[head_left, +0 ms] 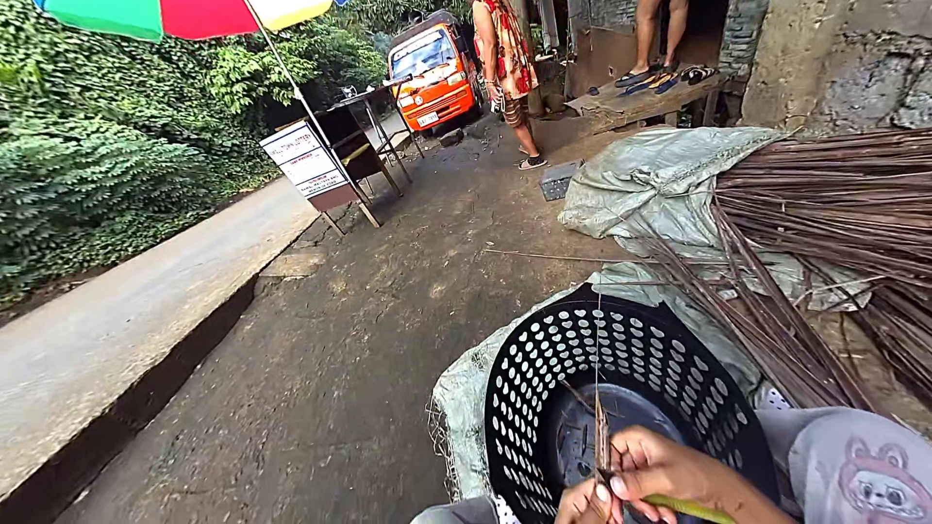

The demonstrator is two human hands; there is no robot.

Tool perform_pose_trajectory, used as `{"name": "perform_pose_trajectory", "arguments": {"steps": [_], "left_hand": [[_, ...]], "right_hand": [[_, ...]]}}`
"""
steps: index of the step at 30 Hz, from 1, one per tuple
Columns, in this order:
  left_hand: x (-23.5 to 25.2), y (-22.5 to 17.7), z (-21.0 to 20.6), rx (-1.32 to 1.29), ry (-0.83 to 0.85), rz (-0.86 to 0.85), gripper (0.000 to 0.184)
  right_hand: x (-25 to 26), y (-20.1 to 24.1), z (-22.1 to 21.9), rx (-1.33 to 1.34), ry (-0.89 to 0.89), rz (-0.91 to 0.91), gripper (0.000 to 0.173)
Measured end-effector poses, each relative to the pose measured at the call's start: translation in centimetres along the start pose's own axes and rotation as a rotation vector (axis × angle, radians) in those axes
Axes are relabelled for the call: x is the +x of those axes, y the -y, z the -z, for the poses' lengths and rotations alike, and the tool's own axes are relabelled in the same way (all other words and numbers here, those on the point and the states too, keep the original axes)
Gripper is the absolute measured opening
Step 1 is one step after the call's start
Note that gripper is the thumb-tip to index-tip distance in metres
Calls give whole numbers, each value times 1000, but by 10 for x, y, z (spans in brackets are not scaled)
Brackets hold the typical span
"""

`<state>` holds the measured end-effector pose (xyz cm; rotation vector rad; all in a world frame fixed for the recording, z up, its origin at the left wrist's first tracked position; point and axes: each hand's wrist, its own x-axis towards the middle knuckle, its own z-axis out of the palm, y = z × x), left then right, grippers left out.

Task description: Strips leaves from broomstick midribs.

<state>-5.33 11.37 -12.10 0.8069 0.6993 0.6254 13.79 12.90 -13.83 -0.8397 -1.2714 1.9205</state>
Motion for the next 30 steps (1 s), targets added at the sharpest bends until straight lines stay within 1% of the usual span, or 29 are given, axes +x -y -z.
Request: {"name": "perform_pose_trajectory", "arguments": {"steps": [4,10,12,15,18,20,22,24,25,26,27,29,30], "left_hand": [[1,1,4,-112,45,-22,44],[5,0,3,-285,18,1,46],[3,1,2,-305,18,8,45],[3,2,3,-332,8,9,47],[3,3,5,-373,14,18,46],[2,3,3,-373,7,19,47],[-2,3,-1,-332,-23,39,48],[-7,4,-3,-283,-48,57,48],[-8,4,-2,-282,-57,58,48],[-8,4,-1,-289,-65,53,47],[-7,3,0,-291,-77,44,44],[-4,2,0,-273,-98,34,36],[-3,2,0,-267,-107,34,36]], "right_hand": [[3,-3,-4,61,-29,57,17],[9,-7,-13,99,-201,152,21],[10,-5,-12,89,-252,161,21],[12,-5,-11,74,-254,160,22],[14,-4,-13,78,-299,155,22],[15,-3,-12,73,-373,169,21],[14,3,-6,80,-497,198,20],[12,11,4,103,-585,217,23],[9,14,6,99,-575,204,23],[7,15,6,81,-526,184,23],[3,14,4,50,-444,163,22],[-2,7,1,-47,-227,143,23],[-3,3,1,-95,-118,138,23]]}}
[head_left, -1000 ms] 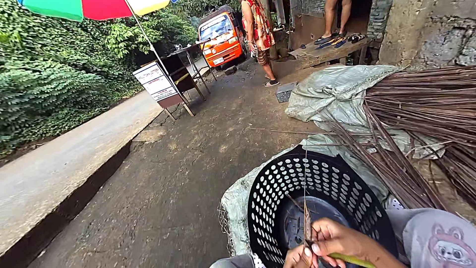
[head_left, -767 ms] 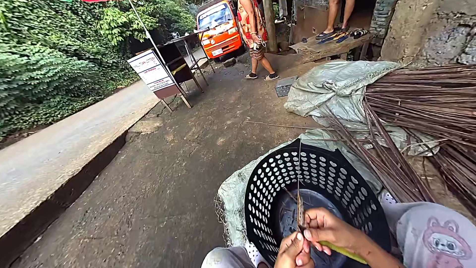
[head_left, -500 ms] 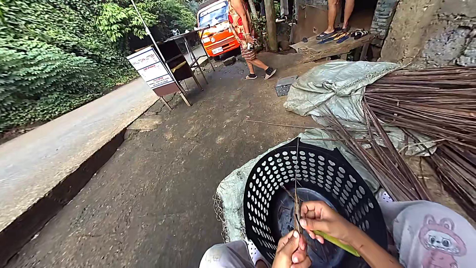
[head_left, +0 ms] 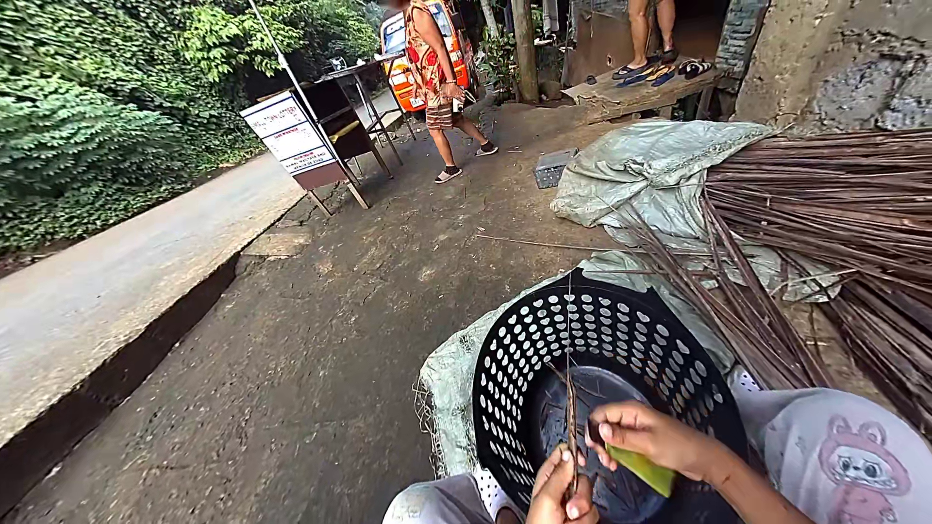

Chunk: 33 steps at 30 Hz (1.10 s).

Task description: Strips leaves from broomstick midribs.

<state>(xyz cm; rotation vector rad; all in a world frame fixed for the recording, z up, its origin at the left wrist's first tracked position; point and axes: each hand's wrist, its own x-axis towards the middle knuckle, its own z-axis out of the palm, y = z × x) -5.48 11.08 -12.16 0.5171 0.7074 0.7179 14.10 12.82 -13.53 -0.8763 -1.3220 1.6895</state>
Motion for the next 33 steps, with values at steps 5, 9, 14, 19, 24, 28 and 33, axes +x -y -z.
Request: {"name": "perform_pose_trajectory", "arguments": {"steps": [5,9,14,19,24,28,33], "left_hand": [[0,0,0,11,-12,-1,41],[-2,-2,-5,38,-46,-20,41],[-2,-6,-8,16,-133,-18,40],[-1,-6,-6,32,-160,-3,39],[1,-10,-8,70,-189,1,37],[4,-9,-10,49,-180,7,36],[8,-10,-9,36,-203,24,37]], "right_hand": [[2,-4,-2,-75,150,-172,14],[4,1,-4,-56,125,-214,9],[6,0,-18,-19,-27,-153,15],[11,2,-22,-41,-126,-147,13],[15,2,-23,-36,-171,-129,12],[19,8,-22,-12,-296,-158,14],[25,6,-24,11,-378,-155,15]]}}
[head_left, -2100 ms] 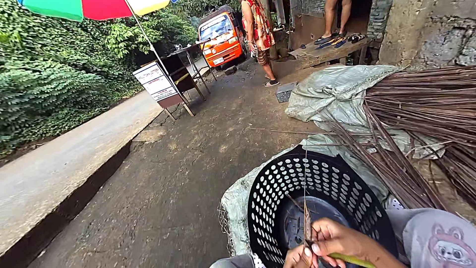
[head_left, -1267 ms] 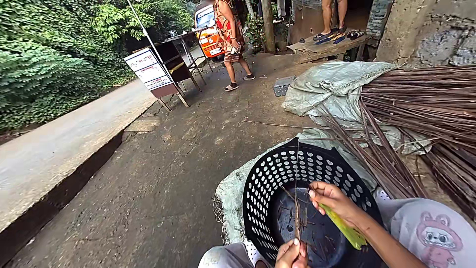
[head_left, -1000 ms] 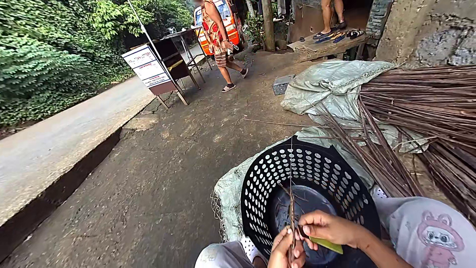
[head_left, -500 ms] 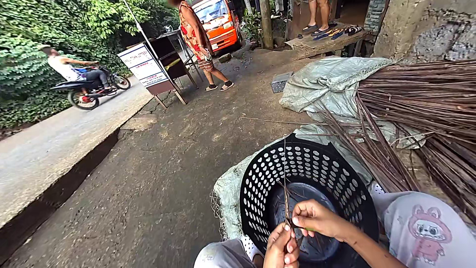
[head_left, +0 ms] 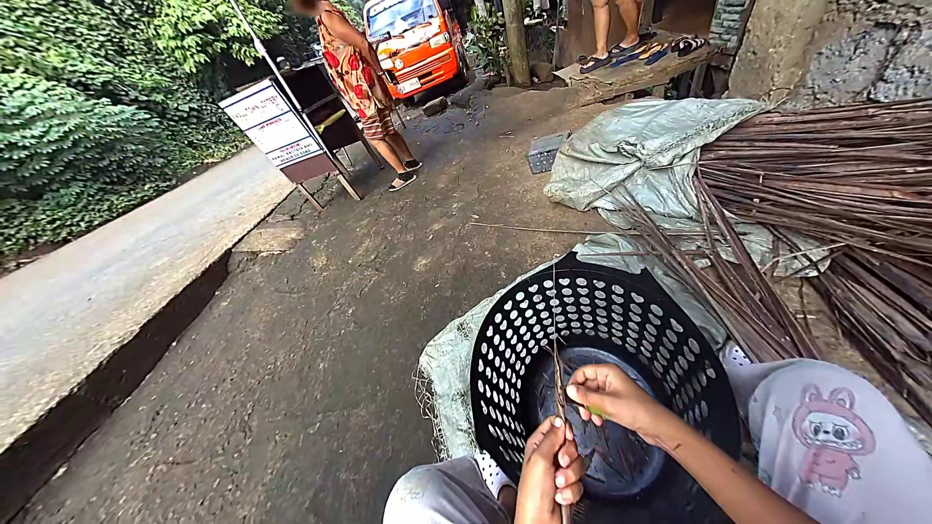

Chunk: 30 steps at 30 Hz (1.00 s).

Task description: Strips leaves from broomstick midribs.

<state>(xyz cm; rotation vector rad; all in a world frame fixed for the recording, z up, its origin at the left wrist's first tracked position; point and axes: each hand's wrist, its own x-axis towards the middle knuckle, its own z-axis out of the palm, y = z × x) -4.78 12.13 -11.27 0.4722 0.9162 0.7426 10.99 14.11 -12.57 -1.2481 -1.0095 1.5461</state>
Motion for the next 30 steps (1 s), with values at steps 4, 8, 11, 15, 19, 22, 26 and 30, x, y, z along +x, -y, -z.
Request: {"name": "perform_pose_trajectory", "arguments": {"steps": [4,8,11,15,19,22,26,30], "left_hand": [[1,2,1,7,4,33,38],[-3,5,7,-55,40,85,41],[-3,4,12,-147,64,131,44],[0,6,10,-203,84,165,46],[-3,5,4,-17,31,64,40],[-4,5,0,49,18,45,37],[-3,4,1,40,6,41,37],[0,3,0,36,-9,44,37]], "right_hand": [[9,3,2,3,-162,2,13],[16,12,19,49,-271,-29,14],[1,16,19,-32,42,-117,17],[-6,4,11,-125,310,-198,17],[-8,10,3,-84,186,-215,19],[-5,14,1,-38,72,-196,20],[2,15,-4,11,-34,-191,16],[9,13,-5,19,-118,-149,15]]}}
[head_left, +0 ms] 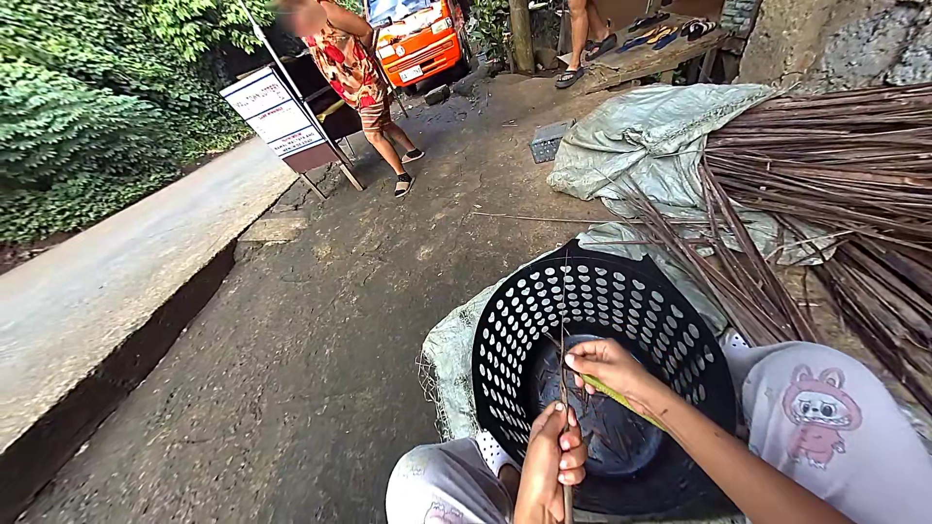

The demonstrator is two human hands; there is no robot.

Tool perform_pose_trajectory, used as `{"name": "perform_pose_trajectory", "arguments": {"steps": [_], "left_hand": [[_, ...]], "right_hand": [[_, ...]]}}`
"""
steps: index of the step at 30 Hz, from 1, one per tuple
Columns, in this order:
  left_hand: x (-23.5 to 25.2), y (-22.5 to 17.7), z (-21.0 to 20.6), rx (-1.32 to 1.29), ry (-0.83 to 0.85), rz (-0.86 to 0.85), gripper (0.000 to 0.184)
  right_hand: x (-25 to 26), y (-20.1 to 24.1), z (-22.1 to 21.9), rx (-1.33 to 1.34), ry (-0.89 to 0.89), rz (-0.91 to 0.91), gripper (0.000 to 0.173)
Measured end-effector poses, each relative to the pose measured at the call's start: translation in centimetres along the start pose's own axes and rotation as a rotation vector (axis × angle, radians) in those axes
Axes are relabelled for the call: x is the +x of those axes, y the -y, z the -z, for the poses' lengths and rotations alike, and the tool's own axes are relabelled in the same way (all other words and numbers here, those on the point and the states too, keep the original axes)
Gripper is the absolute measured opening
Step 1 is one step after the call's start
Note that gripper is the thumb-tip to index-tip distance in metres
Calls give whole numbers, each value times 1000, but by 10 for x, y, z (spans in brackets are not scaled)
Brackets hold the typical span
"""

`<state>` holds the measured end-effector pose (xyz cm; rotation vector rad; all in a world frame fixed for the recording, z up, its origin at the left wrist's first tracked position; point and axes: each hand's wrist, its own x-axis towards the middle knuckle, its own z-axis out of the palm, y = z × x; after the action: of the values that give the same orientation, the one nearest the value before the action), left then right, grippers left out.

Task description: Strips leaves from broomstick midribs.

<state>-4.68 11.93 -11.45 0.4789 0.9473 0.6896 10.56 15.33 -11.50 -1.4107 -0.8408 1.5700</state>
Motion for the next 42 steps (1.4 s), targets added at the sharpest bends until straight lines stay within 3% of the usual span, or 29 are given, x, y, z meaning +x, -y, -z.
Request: {"name": "perform_pose_trajectory", "arguments": {"steps": [4,6,11,14,24,29,31,34,38,42], "left_hand": [[-3,1,4,-46,47,42,40],[-5,1,11,-134,95,71,42],[0,0,18,-375,220,167,46],[1,2,13,-352,214,180,48],[2,-1,13,-288,198,122,46],[-6,3,14,-259,262,155,45],[-8,3,17,-275,266,153,46],[-7,1,17,-305,252,154,46],[-6,2,16,-305,258,166,46],[-6,2,17,-265,261,155,45]], "right_hand": [[11,0,12,76,-166,65,13],[11,6,21,69,-152,41,15],[-9,-4,25,-72,331,13,18],[-8,-6,19,-125,449,-56,20],[-9,2,5,-14,201,-39,15],[4,6,16,51,-125,86,10],[5,10,22,48,-137,110,9],[-6,14,22,33,-17,100,11],[-10,5,23,-151,349,20,16],[-7,4,15,-77,318,-28,21]]}}
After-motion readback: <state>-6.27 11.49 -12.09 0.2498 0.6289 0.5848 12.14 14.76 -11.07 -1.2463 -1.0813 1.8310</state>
